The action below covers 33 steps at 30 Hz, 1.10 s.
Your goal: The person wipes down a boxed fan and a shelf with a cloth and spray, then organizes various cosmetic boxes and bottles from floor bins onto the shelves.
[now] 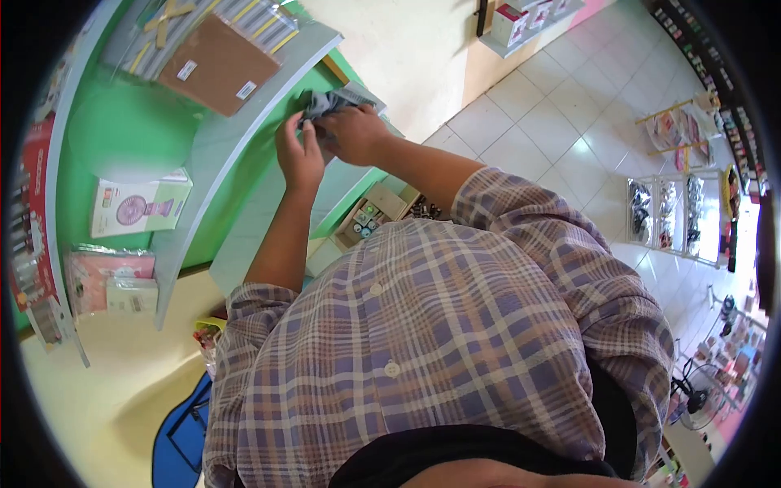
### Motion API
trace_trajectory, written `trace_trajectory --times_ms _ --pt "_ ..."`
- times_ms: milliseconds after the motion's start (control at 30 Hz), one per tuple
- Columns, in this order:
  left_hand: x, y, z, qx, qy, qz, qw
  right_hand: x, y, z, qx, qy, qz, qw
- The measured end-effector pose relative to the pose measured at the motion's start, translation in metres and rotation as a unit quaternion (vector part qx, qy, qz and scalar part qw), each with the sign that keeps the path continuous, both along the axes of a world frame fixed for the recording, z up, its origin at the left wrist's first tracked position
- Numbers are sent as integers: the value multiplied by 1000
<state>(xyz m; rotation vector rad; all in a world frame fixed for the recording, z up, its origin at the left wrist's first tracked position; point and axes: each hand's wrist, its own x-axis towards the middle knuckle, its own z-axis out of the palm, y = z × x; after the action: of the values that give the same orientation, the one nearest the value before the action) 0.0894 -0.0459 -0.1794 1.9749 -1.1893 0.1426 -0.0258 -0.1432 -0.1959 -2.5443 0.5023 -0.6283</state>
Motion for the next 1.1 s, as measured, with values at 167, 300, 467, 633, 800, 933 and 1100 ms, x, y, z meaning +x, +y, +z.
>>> trace_trajectory --times_ms 167,300,467,633,800,933,1100 --pt "3 -18 -17 21 -110 -111 988 -17 -8 -12 -32 -11 27 999" --pt "-1 -22 -39 142 -176 -18 974 -40 -31 -23 41 -173 -238 955" --pt "-40 -55 -51 130 -155 -26 979 -33 -73 -45 610 -189 -143 756" --pt "-42 -47 -40 149 -154 -120 969 -24 -76 -39 795 -272 -4 542" --pt "-8 28 -46 118 -165 -46 978 -22 -75 -22 744 -148 -121 640" --pt "48 155 -63 54 -186 98 976 -21 -78 -18 725 -117 -115 669" --pt "89 300 -75 128 -164 329 921 -35 -81 -8 770 -136 -136 608"
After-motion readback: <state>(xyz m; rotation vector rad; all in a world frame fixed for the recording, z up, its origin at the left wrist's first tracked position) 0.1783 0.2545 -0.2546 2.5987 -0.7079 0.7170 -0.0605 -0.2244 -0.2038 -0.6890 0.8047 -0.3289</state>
